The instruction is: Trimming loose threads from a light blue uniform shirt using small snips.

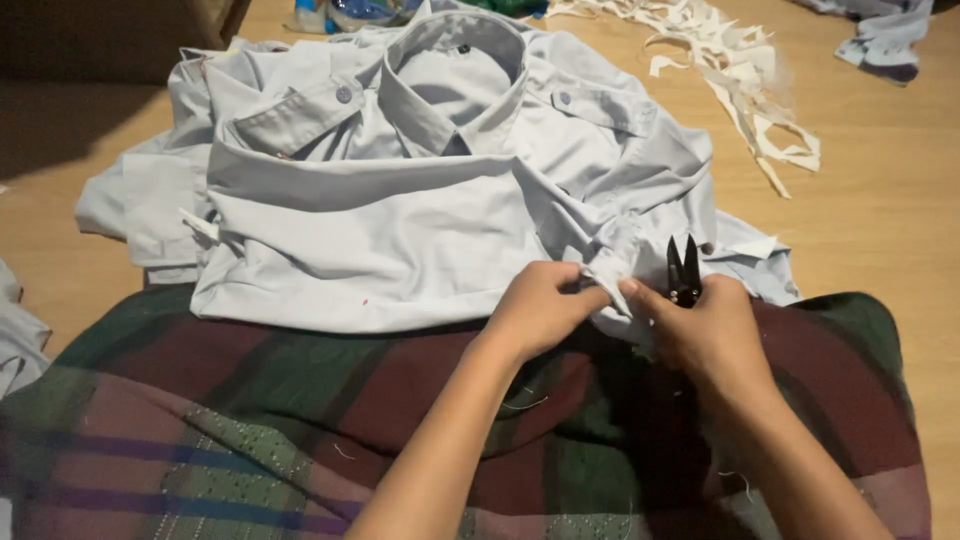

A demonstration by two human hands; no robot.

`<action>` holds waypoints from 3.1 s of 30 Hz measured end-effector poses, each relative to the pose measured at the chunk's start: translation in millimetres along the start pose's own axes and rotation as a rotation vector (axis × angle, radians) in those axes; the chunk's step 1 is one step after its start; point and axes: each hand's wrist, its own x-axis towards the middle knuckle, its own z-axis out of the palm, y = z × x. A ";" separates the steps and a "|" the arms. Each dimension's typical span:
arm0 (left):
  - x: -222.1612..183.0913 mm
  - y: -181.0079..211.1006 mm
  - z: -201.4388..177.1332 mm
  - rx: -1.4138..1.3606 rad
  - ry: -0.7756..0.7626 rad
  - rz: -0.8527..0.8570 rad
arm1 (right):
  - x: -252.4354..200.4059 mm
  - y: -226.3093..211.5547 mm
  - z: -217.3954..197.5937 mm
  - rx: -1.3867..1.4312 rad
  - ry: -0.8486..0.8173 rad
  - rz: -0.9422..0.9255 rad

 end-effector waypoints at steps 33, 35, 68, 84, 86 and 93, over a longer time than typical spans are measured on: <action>3.2 -5.9 35.0 -0.043 0.573 0.159 | 6.0 -5.8 -29.6 0.007 -0.177 -0.612; -8.2 3.9 23.3 0.034 0.501 0.334 | 6.1 0.3 -29.2 -0.205 -0.068 -0.671; 18.4 44.9 14.3 0.738 0.428 0.658 | -9.0 -12.5 -15.4 -0.622 0.481 -1.075; 16.4 41.8 28.5 0.397 0.321 0.421 | 14.0 4.5 -20.3 -0.320 0.187 -1.088; 17.4 46.1 29.8 0.349 0.301 0.368 | 8.9 12.0 -14.4 -0.295 0.245 -1.046; 17.6 43.9 40.3 0.399 0.259 0.283 | 12.3 30.1 -4.2 -0.098 0.286 -0.934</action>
